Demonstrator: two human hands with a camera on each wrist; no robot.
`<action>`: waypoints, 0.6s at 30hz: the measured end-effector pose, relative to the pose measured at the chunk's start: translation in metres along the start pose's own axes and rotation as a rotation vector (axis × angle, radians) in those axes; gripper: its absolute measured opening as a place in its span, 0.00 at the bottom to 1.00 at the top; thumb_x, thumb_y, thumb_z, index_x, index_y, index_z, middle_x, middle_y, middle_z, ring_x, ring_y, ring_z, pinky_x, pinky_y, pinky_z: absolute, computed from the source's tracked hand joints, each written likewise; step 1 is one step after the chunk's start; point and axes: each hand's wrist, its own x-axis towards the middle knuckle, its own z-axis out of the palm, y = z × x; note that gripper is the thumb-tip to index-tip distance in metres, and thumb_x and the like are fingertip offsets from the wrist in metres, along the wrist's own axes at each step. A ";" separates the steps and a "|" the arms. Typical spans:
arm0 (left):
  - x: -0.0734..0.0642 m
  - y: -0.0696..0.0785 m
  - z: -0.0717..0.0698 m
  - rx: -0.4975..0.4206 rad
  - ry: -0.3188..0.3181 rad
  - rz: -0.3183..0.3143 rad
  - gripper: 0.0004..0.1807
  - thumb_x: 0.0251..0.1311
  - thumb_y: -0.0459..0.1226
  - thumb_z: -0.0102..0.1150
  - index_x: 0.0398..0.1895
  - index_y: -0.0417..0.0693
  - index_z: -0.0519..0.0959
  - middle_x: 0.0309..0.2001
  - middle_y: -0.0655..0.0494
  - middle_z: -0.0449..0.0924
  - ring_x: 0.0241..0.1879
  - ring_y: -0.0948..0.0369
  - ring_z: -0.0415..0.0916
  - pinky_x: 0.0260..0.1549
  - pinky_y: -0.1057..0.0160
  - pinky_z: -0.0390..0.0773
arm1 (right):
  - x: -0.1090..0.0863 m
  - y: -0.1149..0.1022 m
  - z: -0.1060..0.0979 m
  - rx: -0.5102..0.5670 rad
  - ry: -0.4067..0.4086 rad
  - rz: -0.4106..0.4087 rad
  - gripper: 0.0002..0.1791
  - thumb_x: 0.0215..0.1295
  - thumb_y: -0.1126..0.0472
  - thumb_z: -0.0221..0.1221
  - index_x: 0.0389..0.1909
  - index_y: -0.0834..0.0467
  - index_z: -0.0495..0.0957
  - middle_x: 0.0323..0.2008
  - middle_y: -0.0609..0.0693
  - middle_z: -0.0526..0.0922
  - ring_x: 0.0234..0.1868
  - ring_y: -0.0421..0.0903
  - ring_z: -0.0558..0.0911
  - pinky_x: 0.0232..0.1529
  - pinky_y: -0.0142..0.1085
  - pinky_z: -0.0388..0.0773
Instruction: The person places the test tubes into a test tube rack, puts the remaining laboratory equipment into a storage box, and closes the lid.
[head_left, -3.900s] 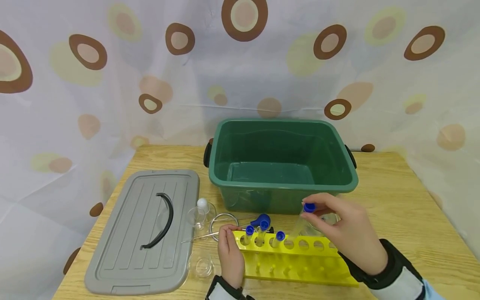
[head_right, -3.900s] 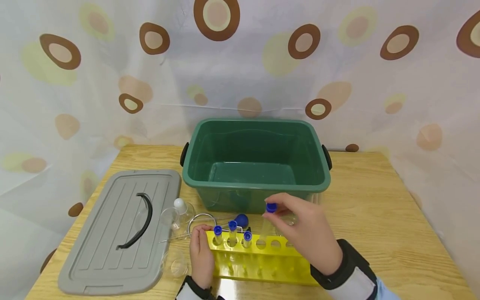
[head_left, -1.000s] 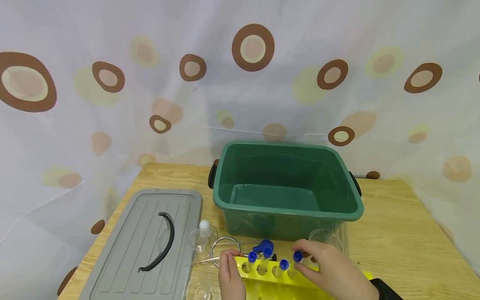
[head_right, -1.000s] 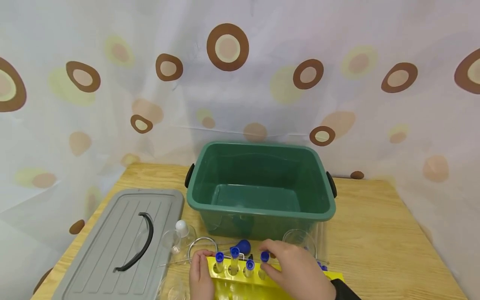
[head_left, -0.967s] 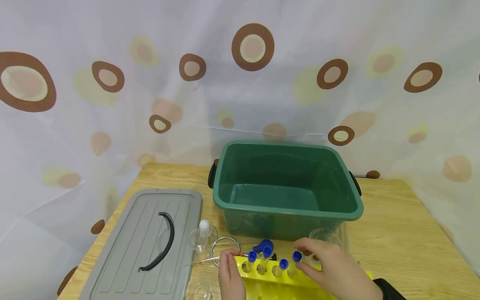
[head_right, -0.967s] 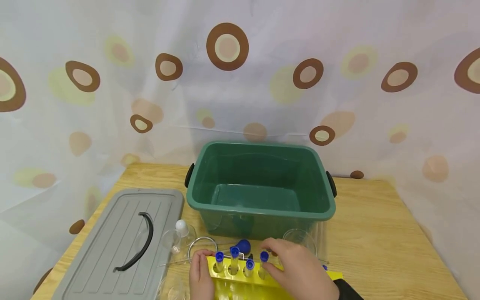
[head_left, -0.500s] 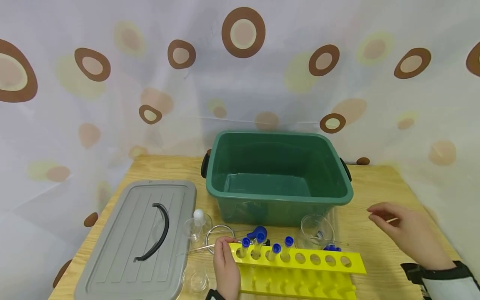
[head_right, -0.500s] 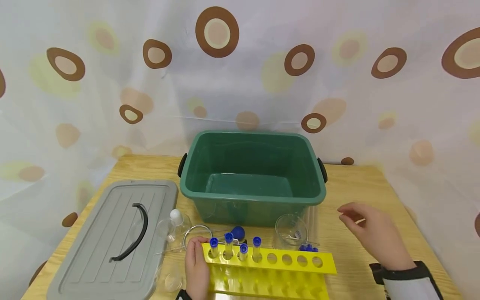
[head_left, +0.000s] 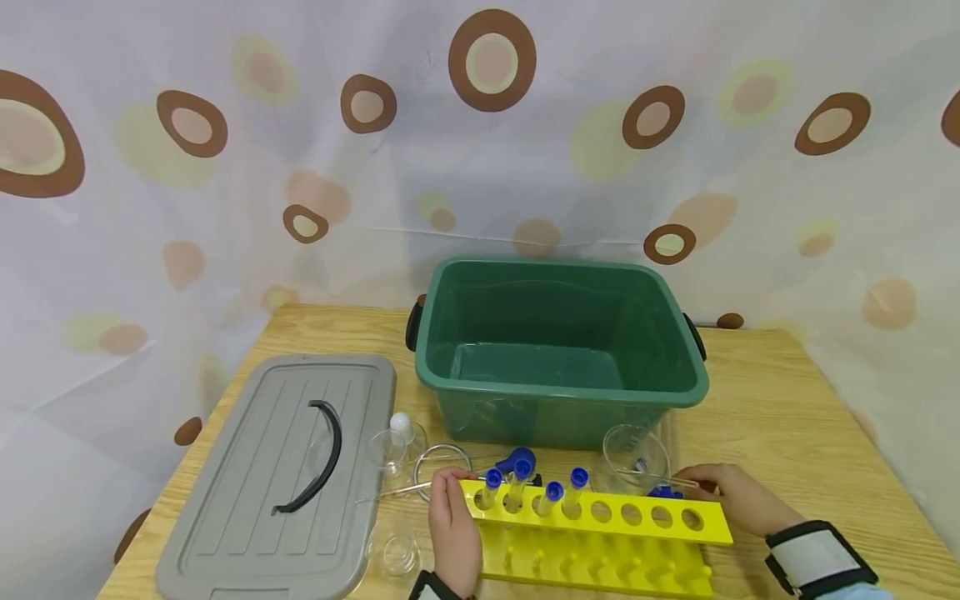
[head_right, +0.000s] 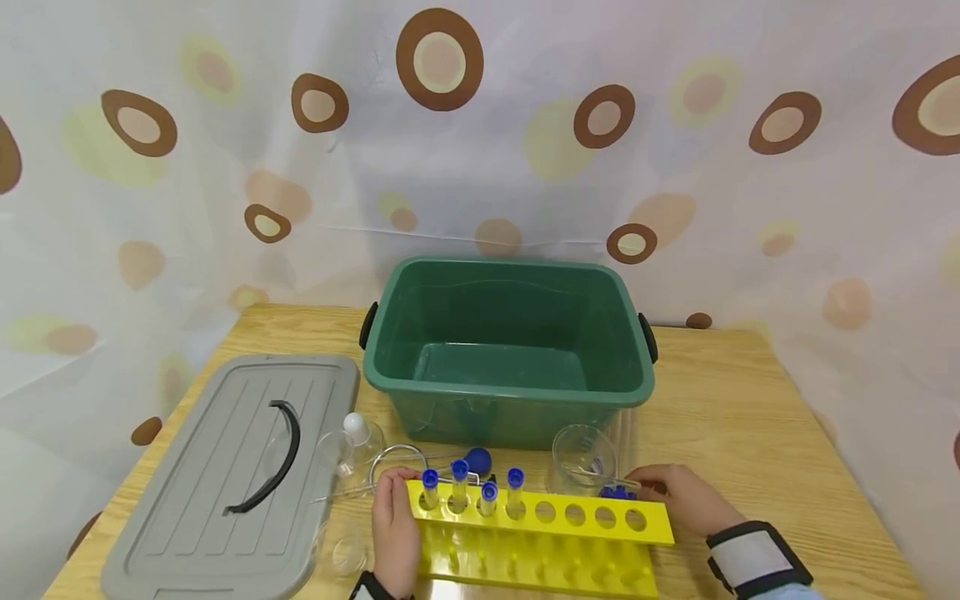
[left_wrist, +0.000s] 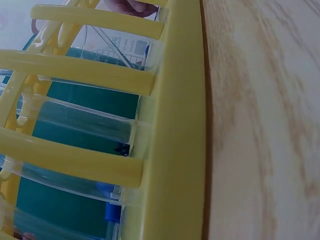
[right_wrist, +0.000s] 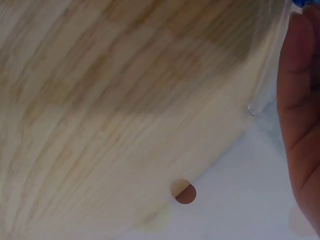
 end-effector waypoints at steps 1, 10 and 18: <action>0.000 0.000 0.000 0.001 0.001 -0.001 0.14 0.73 0.31 0.29 0.39 0.36 0.68 0.36 0.50 0.73 0.41 0.55 0.71 0.44 0.63 0.67 | 0.001 0.000 0.001 0.007 -0.006 0.013 0.19 0.65 0.52 0.55 0.48 0.62 0.78 0.37 0.48 0.81 0.30 0.35 0.71 0.32 0.31 0.72; 0.000 -0.002 -0.001 0.018 -0.003 -0.028 0.14 0.73 0.32 0.28 0.39 0.37 0.68 0.36 0.51 0.72 0.40 0.57 0.70 0.43 0.65 0.68 | 0.002 0.000 0.007 -0.038 0.046 0.136 0.16 0.56 0.78 0.51 0.44 0.65 0.77 0.33 0.49 0.79 0.32 0.44 0.72 0.35 0.38 0.75; 0.001 -0.002 0.000 0.008 0.001 -0.008 0.14 0.73 0.32 0.29 0.39 0.36 0.68 0.36 0.50 0.73 0.41 0.56 0.70 0.44 0.65 0.67 | 0.003 -0.001 0.011 -0.158 0.052 0.236 0.18 0.53 0.76 0.60 0.45 0.62 0.72 0.31 0.51 0.78 0.31 0.45 0.73 0.39 0.46 0.79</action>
